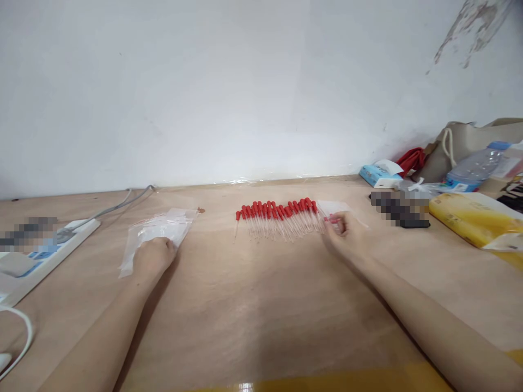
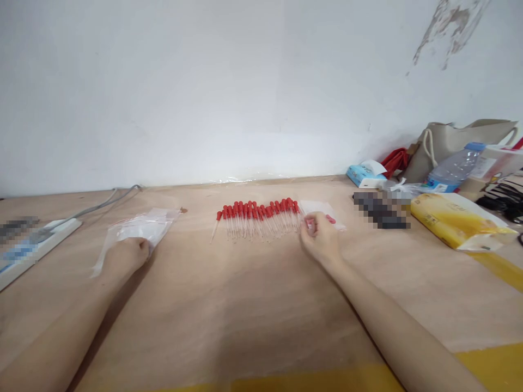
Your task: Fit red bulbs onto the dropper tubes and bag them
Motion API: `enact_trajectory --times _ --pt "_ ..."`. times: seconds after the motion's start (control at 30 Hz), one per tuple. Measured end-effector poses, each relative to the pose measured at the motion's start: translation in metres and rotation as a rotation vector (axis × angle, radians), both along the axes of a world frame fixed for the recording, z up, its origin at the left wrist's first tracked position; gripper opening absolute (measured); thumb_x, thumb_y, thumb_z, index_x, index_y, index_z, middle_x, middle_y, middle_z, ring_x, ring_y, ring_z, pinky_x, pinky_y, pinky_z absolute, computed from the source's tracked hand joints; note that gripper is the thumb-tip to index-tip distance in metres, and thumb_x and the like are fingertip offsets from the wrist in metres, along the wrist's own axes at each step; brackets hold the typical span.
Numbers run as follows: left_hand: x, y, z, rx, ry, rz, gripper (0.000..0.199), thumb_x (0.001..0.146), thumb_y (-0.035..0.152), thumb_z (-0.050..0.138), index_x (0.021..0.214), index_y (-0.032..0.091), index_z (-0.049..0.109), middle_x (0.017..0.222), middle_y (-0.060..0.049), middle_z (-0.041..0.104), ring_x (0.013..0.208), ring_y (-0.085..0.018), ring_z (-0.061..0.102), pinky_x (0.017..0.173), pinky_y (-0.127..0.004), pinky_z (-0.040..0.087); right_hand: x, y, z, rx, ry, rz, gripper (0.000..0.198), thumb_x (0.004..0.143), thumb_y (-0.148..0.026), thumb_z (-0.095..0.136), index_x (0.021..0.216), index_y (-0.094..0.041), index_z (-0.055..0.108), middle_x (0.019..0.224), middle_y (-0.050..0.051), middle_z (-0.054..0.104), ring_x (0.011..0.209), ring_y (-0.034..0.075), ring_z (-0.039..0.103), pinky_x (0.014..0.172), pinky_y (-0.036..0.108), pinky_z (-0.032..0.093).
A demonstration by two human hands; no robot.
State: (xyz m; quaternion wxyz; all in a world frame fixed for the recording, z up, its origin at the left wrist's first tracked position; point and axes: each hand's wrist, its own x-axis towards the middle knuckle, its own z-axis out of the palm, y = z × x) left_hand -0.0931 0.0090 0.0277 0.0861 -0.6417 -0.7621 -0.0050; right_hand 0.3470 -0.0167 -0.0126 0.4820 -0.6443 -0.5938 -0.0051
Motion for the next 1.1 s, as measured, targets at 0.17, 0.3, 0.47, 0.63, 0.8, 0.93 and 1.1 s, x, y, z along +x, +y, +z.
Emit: enact_trajectory --times 0.17,0.3,0.47,0.63,0.8,0.93,1.1 --pt "0.008 -0.003 0.007 0.174 -0.024 -0.049 0.032 0.084 0.02 0.031 0.086 0.012 0.062 0.085 -0.012 0.065 0.084 -0.029 0.06 0.068 -0.038 0.046 -0.017 0.025 0.007 -0.192 -0.272 -0.025 0.022 0.072 -0.025 0.047 0.091 -0.017 0.056 0.083 0.007 0.058 0.072 0.019 0.054 0.063 0.027 0.038" --pt "0.051 -0.018 -0.008 0.636 -0.253 -0.553 0.032 0.086 0.022 0.036 0.111 0.016 0.054 0.115 -0.008 0.058 0.109 -0.021 0.052 0.094 -0.038 0.04 -0.026 0.056 0.019 -0.318 -0.267 -0.052 0.025 0.073 -0.019 0.045 0.096 -0.014 0.054 0.084 0.009 0.061 0.079 0.021 0.057 0.068 0.028 0.039" --pt "0.126 -0.064 -0.032 0.204 -0.354 -1.153 0.037 0.088 0.017 0.035 0.123 0.02 0.047 0.13 -0.006 0.046 0.121 -0.018 0.04 0.101 -0.036 0.036 -0.047 0.075 0.027 -0.493 -0.321 -0.123 0.021 0.076 -0.015 0.043 0.095 -0.013 0.053 0.09 0.014 0.061 0.087 0.025 0.058 0.069 0.03 0.04" --pt "0.143 -0.078 -0.034 -0.128 -0.403 -1.174 0.043 0.087 0.036 0.043 0.127 0.022 0.042 0.137 -0.008 0.036 0.127 -0.023 0.031 0.103 -0.044 0.029 -0.057 0.079 0.025 -0.548 -0.315 -0.148 0.027 0.074 -0.008 0.042 0.101 -0.009 0.047 0.09 0.019 0.06 0.086 0.027 0.059 0.068 0.033 0.042" --pt "0.134 -0.072 -0.034 -0.065 -0.523 -1.119 0.035 0.088 0.032 0.041 0.121 0.022 0.049 0.131 -0.007 0.043 0.126 -0.021 0.031 0.102 -0.041 0.032 -0.051 0.075 0.025 -0.551 -0.286 -0.113 0.038 0.074 -0.009 0.043 0.111 -0.006 0.038 0.095 0.021 0.059 0.088 0.028 0.058 0.071 0.034 0.042" --pt "0.136 -0.072 -0.033 -0.067 -0.562 -1.094 0.032 0.087 0.031 0.042 0.116 0.021 0.052 0.126 -0.008 0.046 0.121 -0.021 0.037 0.1 -0.04 0.034 -0.027 0.067 0.021 -0.554 -0.117 -0.025 0.049 0.075 -0.018 0.046 0.12 -0.004 0.031 0.092 0.019 0.061 0.086 0.027 0.058 0.071 0.032 0.042" --pt "0.138 -0.073 -0.031 -0.057 -0.571 -1.093 0.032 0.087 0.03 0.042 0.117 0.022 0.052 0.125 -0.008 0.046 0.118 -0.021 0.04 0.099 -0.039 0.036 0.006 0.048 0.015 -0.529 0.015 -0.009 0.05 0.074 -0.021 0.046 0.119 -0.005 0.034 0.072 0.008 0.059 0.065 0.019 0.058 0.061 0.028 0.043"
